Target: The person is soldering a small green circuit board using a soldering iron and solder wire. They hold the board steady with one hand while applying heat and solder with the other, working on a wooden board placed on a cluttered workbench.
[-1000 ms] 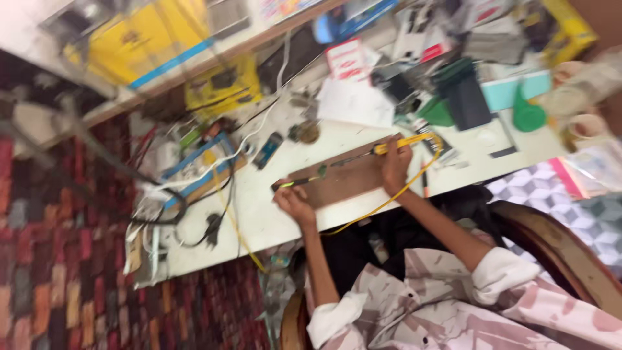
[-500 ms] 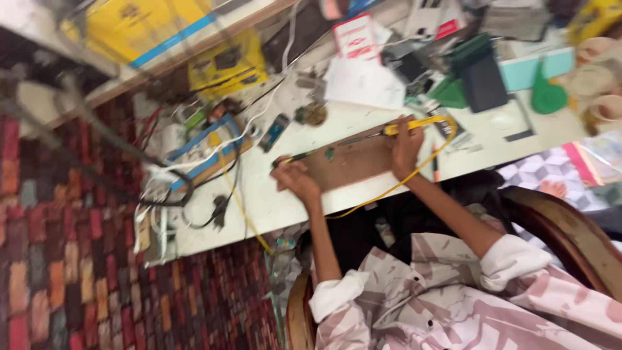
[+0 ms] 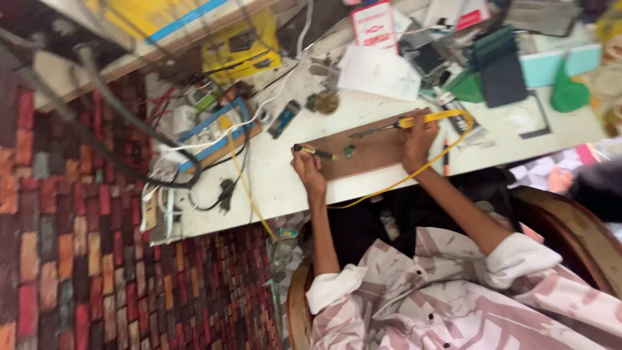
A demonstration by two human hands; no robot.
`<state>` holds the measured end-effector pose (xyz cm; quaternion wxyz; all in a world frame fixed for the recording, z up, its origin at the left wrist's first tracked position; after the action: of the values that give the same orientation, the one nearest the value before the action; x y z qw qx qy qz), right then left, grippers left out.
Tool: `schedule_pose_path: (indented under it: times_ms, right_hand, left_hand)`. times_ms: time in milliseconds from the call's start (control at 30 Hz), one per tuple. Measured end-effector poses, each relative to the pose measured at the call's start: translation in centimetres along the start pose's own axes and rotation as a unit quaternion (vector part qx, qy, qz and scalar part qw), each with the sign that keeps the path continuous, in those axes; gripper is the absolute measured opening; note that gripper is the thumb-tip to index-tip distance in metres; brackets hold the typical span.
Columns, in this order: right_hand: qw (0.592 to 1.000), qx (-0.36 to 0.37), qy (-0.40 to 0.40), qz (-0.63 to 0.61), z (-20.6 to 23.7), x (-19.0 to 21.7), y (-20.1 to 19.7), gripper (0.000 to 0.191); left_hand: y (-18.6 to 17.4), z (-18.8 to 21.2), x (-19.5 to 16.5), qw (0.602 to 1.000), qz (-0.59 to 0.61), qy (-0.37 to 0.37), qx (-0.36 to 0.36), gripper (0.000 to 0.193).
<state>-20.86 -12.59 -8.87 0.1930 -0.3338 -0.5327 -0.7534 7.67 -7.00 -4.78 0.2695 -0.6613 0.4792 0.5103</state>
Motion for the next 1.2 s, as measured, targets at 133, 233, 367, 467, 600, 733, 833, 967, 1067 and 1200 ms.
schedule_pose_path:
  times_ms: [133,233,367,467,600,733,833,967,1067,1200]
  right_hand:
    - [0.998,0.010,-0.050,0.034,-0.2,0.6,-0.4,0.027]
    - [0.999,0.003,-0.027,0.029,-0.2,-0.1,-0.4,0.021]
    - [0.997,0.040,-0.055,0.035,0.6,0.4,0.8,0.030]
    - [0.997,0.016,-0.053,0.053,0.7,0.9,0.7,0.030]
    - [0.996,0.033,-0.063,0.048,1.0,1.3,0.9,0.026]
    - [0.999,0.018,-0.048,0.016,1.0,1.3,0.6,0.029]
    - [0.998,0.020,-0.059,0.018,1.0,1.9,0.8,0.025]
    - [0.997,0.012,-0.061,0.051,1.2,1.7,1.1,0.027]
    - [0.995,0.028,-0.069,0.068,1.5,1.3,1.2,0.027]
    - [0.979,0.021,-0.149,0.135,1.3,2.3,0.9,0.023]
  left_hand:
    - [2.0,0.5,0.3,0.998,-0.001,-0.012,0.063,0.037]
    - [0.9,0.2,0.9,1.000,0.015,-0.018,-0.019,0.032]
    - [-1.0,-0.3,0.5,0.996,0.020,-0.007,-0.084,0.032]
    - [0.0,-0.3,0.0,1.000,-0.001,-0.008,-0.018,0.035]
    - [2.0,0.0,-1.4,0.997,-0.059,0.026,0.051,0.034]
    - [0.9,0.1,-2.1,0.991,-0.110,0.062,-0.041,0.036]
    - [-0.1,0.3,-1.4,0.993,-0.071,0.042,-0.090,0.034]
    - [0.7,0.4,-0.7,0.998,-0.048,0.025,-0.037,0.031]
    - [1.4,0.6,-1.0,0.997,-0.068,0.036,-0.012,0.028]
    - [1.8,0.7,-1.3,0.994,-0.093,0.055,-0.007,0.032]
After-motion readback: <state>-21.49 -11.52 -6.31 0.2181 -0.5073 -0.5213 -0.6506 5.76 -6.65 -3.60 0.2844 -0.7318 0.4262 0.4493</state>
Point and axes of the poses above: each hand's wrist, its own z-axis away from the middle knuckle, its own y-axis out of the palm, x = y × z, the point moved 8 cm from there along -z, towards the middle knuckle, and after that the axes turned 4 degrees about y, right-handed, at the moved point
